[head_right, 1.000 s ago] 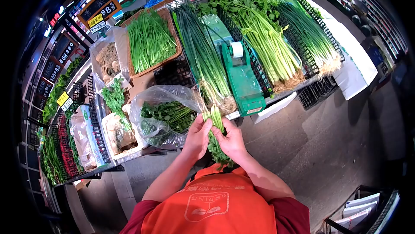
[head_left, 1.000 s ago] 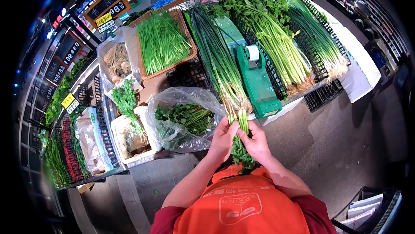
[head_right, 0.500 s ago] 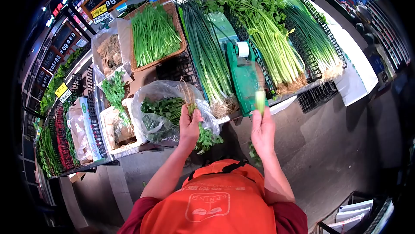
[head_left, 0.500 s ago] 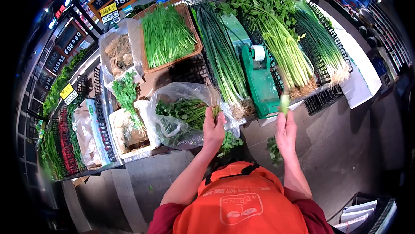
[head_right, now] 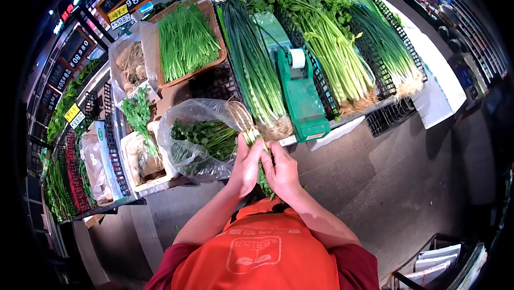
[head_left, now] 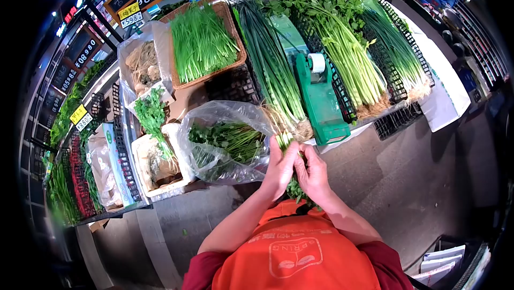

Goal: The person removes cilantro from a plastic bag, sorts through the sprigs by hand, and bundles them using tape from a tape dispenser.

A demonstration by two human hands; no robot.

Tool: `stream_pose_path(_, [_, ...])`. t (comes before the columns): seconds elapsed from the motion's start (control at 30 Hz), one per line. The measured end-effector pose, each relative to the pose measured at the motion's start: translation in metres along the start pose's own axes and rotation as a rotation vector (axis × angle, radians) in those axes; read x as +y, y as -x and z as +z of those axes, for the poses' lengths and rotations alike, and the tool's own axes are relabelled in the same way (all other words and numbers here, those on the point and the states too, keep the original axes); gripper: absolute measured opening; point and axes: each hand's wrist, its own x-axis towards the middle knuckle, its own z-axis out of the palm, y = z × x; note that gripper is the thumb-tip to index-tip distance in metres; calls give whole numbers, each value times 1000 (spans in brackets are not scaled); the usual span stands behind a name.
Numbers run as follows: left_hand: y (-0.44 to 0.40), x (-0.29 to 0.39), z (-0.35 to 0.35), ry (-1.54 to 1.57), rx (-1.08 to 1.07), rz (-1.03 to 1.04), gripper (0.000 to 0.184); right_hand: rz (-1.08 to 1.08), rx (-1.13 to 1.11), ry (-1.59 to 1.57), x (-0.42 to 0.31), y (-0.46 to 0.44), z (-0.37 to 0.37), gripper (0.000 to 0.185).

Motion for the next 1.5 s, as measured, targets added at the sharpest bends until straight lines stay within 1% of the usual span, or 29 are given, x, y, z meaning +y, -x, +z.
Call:
stream_pose_path(0.03, [3, 0, 3, -86, -23, 52, 32, -4, -12, 58, 2, 1, 1, 14])
stream_pose_path(0.13, [-2, -14, -2, -63, -40, 79, 31, -4, -51, 208, 7, 2, 0, 18])
stream_pose_path(0.17, [-2, -16, -2, -57, -39, 79, 31, -41, -45, 265, 6, 2, 0, 18])
stream_pose_path(0.3, [-5, -12, -5, 164, -17, -70, 28, -234, 13, 439, -10, -3, -6, 23])
stream_pose_path(0.33, [-4, -5, -1, 150, 13, -26, 28, -295, 35, 465, -13, -5, -8, 25])
stream_pose_path(0.43, [-8, -2, -10, 252, -55, -55, 29, 0, -166, 268, 2, 8, -9, 32])
stream_pose_path(0.47, [-10, -4, -12, 251, -129, -40, 33, 128, -273, 175, 4, 11, -9, 34])
stream_pose_path(0.57, [-7, -6, -13, 296, -159, -35, 35, 103, -295, 232, 7, 13, -6, 32])
stream_pose_path(0.6, [-5, -7, -14, 280, -148, -12, 36, 92, -326, 324, 7, 12, -8, 30])
stream_pose_path(0.63, [-5, -11, -15, 158, -149, 27, 35, 105, -316, 357, 4, 12, -8, 30])
stream_pose_path(0.7, [3, -11, -22, -150, -229, 54, 37, 123, -300, 422, -4, 11, -7, 30])
stream_pose_path(0.73, [7, -16, -18, -91, -207, 93, 38, 39, -282, 458, -1, 13, -4, 31])
stream_pose_path(0.77, [12, -16, -19, -56, -226, 114, 36, 28, -296, 476, -2, 13, -2, 31])
stream_pose_path(0.83, [14, -13, -26, -16, -226, 65, 33, 9, -320, 515, -7, 15, 2, 31])
stream_pose_path(0.87, [15, -13, -29, -52, -226, 115, 32, 25, -342, 510, -9, 16, 4, 29])
stream_pose_path(0.93, [15, -13, -35, -118, -223, 218, 29, -36, -393, 468, -11, 17, 6, 30])
stream_pose_path(0.97, [16, -10, -40, -116, -170, 171, 28, -68, -418, 446, -13, 17, 8, 31])
stream_pose_path(1.0, [20, -2, -49, -115, -117, 124, 28, -231, -421, 434, -18, 9, 9, 28])
stream_pose_path(1.03, [24, 4, -59, -115, -67, 74, 27, -154, -391, 282, -10, 7, 13, 26])
stream_pose_path(1.07, [27, 3, -77, 154, -111, 82, 25, -74, -355, 131, 6, 7, 17, 24])
stream_pose_path(1.1, [41, 50, -77, 39, -36, 156, 23, 6, -317, -18, 14, 5, 20, 22])
stream_pose_path(1.13, [42, 52, -91, 16, -24, 230, 22, 238, -392, -37, -2, -6, 20, 22])
stream_pose_path(1.17, [45, 56, -102, 48, 29, 212, 22, 304, -395, 34, -27, -19, 28, 19])
stream_pose_path(1.2, [48, 56, -115, 32, 38, 219, 23, 162, -431, 130, -25, -27, 40, 18])
stream_pose_path(1.23, [50, 54, -127, 15, 46, 229, 24, 18, -465, 224, -16, -34, 53, 17])
stream_pose_path(1.3, [55, 54, -140, -2, 66, 213, 25, -204, -480, 439, 30, -49, 87, 17])
stream_pose_path(1.37, [58, 56, -147, -5, 73, 212, 26, -72, -565, 655, 65, -65, 119, 22])
stream_pose_path(1.47, [62, 62, -159, 9, 64, 230, 27, -48, -359, 739, 134, -76, 150, 25])
stream_pose_path(1.5, [63, 63, -163, 10, 59, 233, 27, 43, -412, 694, 140, -77, 149, 25])
